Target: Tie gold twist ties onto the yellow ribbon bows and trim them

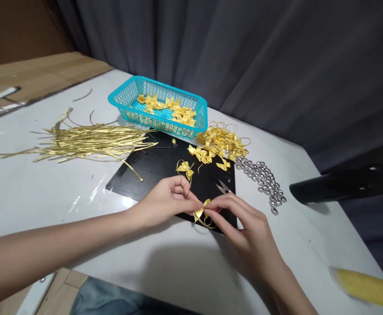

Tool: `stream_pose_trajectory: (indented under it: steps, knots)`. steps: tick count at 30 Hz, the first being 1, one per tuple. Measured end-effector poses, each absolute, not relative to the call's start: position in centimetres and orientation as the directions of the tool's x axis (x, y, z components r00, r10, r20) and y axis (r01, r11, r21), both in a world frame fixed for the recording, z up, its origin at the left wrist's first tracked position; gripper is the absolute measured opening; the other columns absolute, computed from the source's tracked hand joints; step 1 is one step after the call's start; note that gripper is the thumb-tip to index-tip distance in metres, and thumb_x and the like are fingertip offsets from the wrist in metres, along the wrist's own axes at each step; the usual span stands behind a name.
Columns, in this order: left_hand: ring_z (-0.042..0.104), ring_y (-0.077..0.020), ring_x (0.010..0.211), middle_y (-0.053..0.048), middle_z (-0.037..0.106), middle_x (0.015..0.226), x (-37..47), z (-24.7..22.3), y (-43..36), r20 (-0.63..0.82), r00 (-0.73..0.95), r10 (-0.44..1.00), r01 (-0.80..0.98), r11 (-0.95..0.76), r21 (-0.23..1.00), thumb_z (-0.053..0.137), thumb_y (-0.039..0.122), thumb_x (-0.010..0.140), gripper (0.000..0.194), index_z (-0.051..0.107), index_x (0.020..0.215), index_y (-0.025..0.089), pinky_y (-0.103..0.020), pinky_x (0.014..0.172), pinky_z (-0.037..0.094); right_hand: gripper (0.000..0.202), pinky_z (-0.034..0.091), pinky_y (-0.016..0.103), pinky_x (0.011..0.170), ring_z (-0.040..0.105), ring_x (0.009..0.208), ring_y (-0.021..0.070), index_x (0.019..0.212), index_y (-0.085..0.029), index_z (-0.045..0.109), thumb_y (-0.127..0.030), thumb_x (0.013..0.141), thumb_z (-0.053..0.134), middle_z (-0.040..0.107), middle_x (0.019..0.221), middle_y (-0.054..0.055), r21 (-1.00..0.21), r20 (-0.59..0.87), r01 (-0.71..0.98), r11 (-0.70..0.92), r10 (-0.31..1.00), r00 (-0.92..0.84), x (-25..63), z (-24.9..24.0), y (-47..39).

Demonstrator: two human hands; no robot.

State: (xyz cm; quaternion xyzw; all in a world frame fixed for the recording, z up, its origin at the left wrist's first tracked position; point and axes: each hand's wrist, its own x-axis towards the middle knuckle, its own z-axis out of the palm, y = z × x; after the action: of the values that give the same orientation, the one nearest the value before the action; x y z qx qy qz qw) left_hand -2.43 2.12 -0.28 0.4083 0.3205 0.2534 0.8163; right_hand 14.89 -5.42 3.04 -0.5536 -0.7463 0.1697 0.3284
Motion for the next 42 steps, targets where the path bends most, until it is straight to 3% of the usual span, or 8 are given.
stream_pose_trajectory:
  steps: [8, 15, 21, 26, 33, 42]
  knots:
    - [0.063, -0.0092, 0.061, -0.001, 0.070, 0.072, -2.5, -0.2, 2.3, -0.353, 0.686, 0.636, -0.122, 0.579, 0.806, 0.080, 0.020, 0.065, 0.032, 0.049, 0.072, 0.015, -0.020, 0.061, 0.049, 0.010, 0.052, 0.027, 0.067, 0.065, 0.076, 0.0171, 0.090, -0.022, 0.065, -0.013, 0.090, 0.059, 0.068, 0.084, 0.004, -0.595, 0.290, 0.714, 0.369, 0.927, -0.237, 15.5, 3.0, -5.6]
    - [0.061, -0.0080, 0.059, -0.001, 0.068, 0.069, -2.5, 0.2, 2.3, -0.401, 0.694, 0.598, -0.073, 0.613, 0.787, 0.082, 0.022, 0.063, 0.032, 0.053, 0.075, 0.014, -0.019, 0.059, 0.048, 0.023, 0.052, 0.029, 0.072, 0.064, 0.078, 0.0164, 0.103, -0.023, 0.064, -0.007, 0.089, 0.057, 0.068, 0.088, 0.004, -0.557, 0.349, 0.661, 0.502, 0.864, -0.363, 15.8, 3.2, -5.6]
    - [0.062, -0.0086, 0.063, 0.000, 0.064, 0.066, -2.6, 0.2, 2.3, -0.395, 0.707, 0.587, -0.068, 0.612, 0.788, 0.082, 0.027, 0.065, 0.030, 0.058, 0.076, 0.012, -0.020, 0.066, 0.050, 0.022, 0.051, 0.030, 0.076, 0.064, 0.079, 0.0162, 0.106, -0.022, 0.062, -0.008, 0.091, 0.054, 0.066, 0.090, 0.005, -0.528, 0.326, 0.684, 0.503, 0.864, -0.384, 16.0, 3.3, -5.9]
    - [0.064, -0.0102, 0.069, -0.001, 0.065, 0.070, -2.6, 0.0, 2.4, -0.394, 0.725, 0.565, -0.046, 0.610, 0.791, 0.078, 0.022, 0.069, 0.022, 0.061, 0.078, 0.012, -0.022, 0.072, 0.051, 0.015, 0.048, 0.027, 0.074, 0.062, 0.081, 0.0148, 0.100, -0.019, 0.060, -0.009, 0.092, 0.054, 0.064, 0.091, 0.004, -0.585, 0.237, 0.687, 0.430, 0.902, -0.362, 16.3, 2.8, -5.8]
    - [0.064, -0.0125, 0.072, -0.001, 0.064, 0.076, -3.1, -0.8, 2.5, -0.381, 0.740, 0.555, 0.086, 0.483, 0.872, 0.072, 0.019, 0.070, 0.022, 0.057, 0.085, 0.014, -0.023, 0.067, 0.047, 0.011, 0.045, 0.023, 0.070, 0.059, 0.077, 0.0133, 0.094, -0.016, 0.060, -0.010, 0.094, 0.052, 0.062, 0.085, 0.004, -0.628, 0.155, 0.677, 0.384, 0.914, -0.374, 15.8, 1.2, -5.4]
    - [0.059, -0.0112, 0.072, 0.002, 0.058, 0.078, -3.3, -0.9, 2.4, -0.323, 0.739, 0.592, 0.149, 0.324, 0.934, 0.064, 0.016, 0.073, 0.018, 0.052, 0.087, 0.016, -0.021, 0.061, 0.043, 0.010, 0.046, 0.025, 0.071, 0.060, 0.079, 0.0150, 0.092, -0.017, 0.059, -0.012, 0.095, 0.050, 0.062, 0.085, 0.005, -0.624, 0.209, 0.660, 0.418, 0.903, -0.375, 15.3, 0.3, -5.3]
